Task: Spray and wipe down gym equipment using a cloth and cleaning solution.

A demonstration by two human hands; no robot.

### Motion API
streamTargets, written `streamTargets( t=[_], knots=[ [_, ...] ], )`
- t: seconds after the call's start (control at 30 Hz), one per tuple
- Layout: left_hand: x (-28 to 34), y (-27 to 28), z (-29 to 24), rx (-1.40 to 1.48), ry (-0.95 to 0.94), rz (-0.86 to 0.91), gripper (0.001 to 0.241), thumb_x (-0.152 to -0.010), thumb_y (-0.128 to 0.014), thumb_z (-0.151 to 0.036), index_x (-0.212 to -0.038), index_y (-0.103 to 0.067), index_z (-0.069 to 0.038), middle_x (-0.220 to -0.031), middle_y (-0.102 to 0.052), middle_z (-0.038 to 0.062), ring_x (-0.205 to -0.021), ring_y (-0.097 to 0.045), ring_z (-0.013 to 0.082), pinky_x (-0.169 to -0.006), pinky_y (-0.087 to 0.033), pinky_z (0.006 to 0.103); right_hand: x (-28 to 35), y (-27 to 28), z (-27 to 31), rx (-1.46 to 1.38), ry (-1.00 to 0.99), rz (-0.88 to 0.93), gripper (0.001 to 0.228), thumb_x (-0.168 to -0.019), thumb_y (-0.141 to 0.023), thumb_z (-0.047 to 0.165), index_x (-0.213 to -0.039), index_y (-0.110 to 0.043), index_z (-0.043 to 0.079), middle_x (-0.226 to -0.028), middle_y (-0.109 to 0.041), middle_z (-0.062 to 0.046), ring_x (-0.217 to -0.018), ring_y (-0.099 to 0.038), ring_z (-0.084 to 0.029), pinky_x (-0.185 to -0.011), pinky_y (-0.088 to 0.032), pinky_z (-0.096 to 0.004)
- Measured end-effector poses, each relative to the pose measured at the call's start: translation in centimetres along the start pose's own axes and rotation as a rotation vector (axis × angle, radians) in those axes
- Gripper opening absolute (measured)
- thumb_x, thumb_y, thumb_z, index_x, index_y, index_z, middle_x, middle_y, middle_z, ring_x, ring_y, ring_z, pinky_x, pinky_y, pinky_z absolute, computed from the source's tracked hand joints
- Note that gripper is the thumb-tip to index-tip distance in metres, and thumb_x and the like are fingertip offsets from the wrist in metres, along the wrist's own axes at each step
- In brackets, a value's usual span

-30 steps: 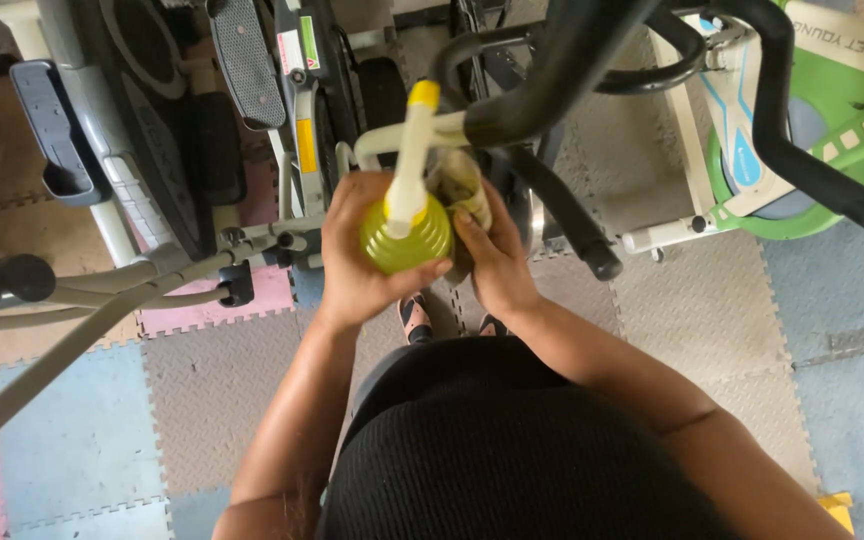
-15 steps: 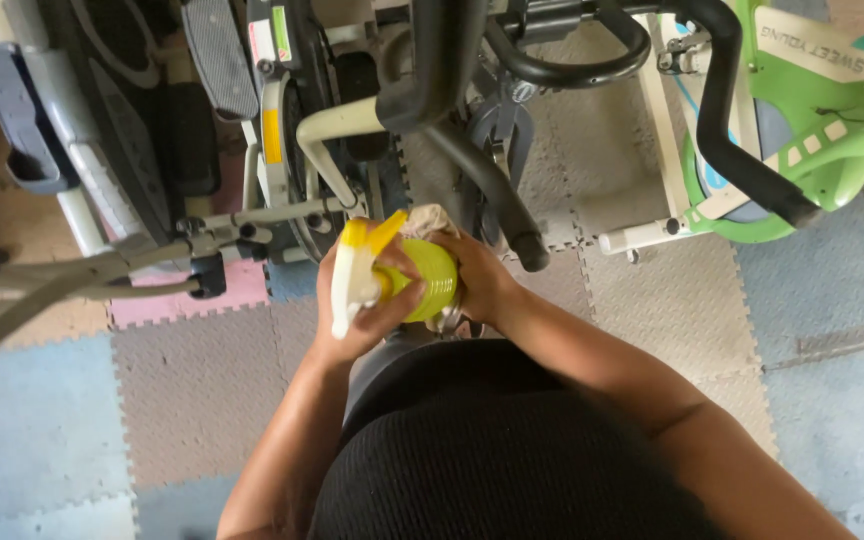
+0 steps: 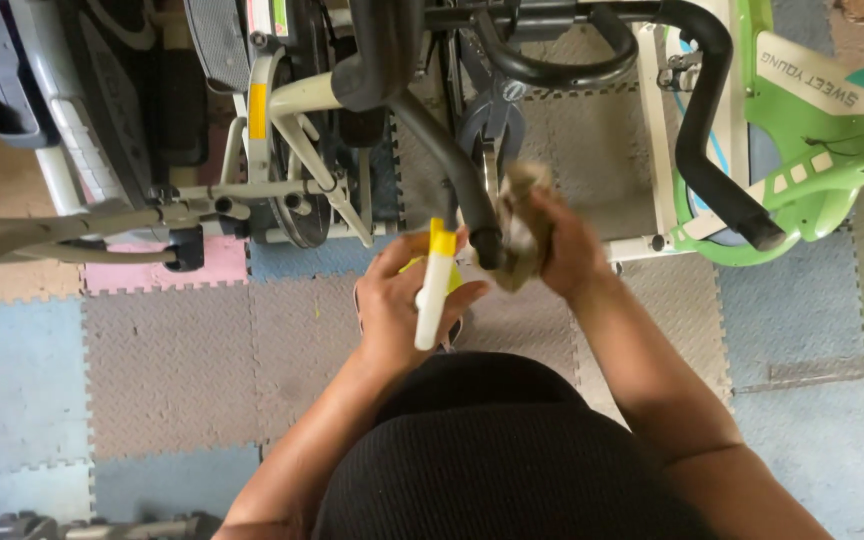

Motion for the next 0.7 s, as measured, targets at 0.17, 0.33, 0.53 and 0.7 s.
streamTargets(
  t=[0.17, 0.33, 0.53, 0.7],
  knots=[
    [-0.6, -2.0, 0.0, 0.034, -0.014, -0.036, 0.054, -0.074, -0.093, -0.024, -0.122, -0.073, -0.009, -0.116, -0.071, 0.010, -0.098, -0.073, 0.0263, -0.086, -0.059, 0.0355, 0.9, -2.9, 3.8, 0.288, 0.316, 0.232, 0.044, -0.111, -0.043, 0.037, -0.137, -0.056, 0.004, -0.115, -0.061, -0.015, -0.099, -0.057, -0.024, -0.090, -0.048, -0.039],
    [-0.8, -2.1, -0.6, -0.084, -0.009, -0.063, 0.046, -0.074, -0.094, -0.021, -0.117, -0.076, -0.013, -0.108, -0.072, 0.008, -0.090, -0.072, 0.0240, -0.079, -0.059, 0.0365, -2.8, -6.7, 3.4, 0.671, 0.667, 0.567, 0.054, -0.110, -0.051, 0.019, -0.159, -0.037, 0.000, -0.149, -0.042, -0.012, -0.130, -0.050, -0.020, -0.107, -0.047, -0.034],
    [-0.6, -2.3, 0.1, -0.032, 0.042, -0.092, 0.043, -0.077, -0.092, -0.020, -0.117, -0.076, -0.014, -0.101, -0.072, 0.006, -0.083, -0.073, 0.0204, -0.073, -0.060, 0.0326, -9.4, -8.0, 3.4, 0.906, 0.435, 0.422, 0.057, -0.093, -0.062, 0.001, -0.148, -0.051, 0.008, -0.142, -0.060, -0.007, -0.110, -0.066, -0.013, -0.091, -0.058, -0.029],
    [-0.6, -2.3, 0.3, -0.074, -0.018, -0.067, 0.033, -0.075, -0.093, -0.021, -0.101, -0.077, -0.011, -0.096, -0.071, 0.007, -0.086, -0.072, 0.0260, -0.076, -0.059, 0.0368, -14.5, -10.2, 3.7, 1.010, 0.324, 0.330, 0.036, -0.090, -0.066, 0.004, -0.125, -0.072, 0.005, -0.107, -0.079, -0.009, -0.095, -0.076, -0.016, -0.086, -0.060, -0.031]
  ],
)
Point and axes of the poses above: each hand's wrist, its own x-axis away from the middle knuckle, its own y-axis out of the back of the hand, z = x × y, the point moved 5 cm from there along -x, towards the middle knuckle
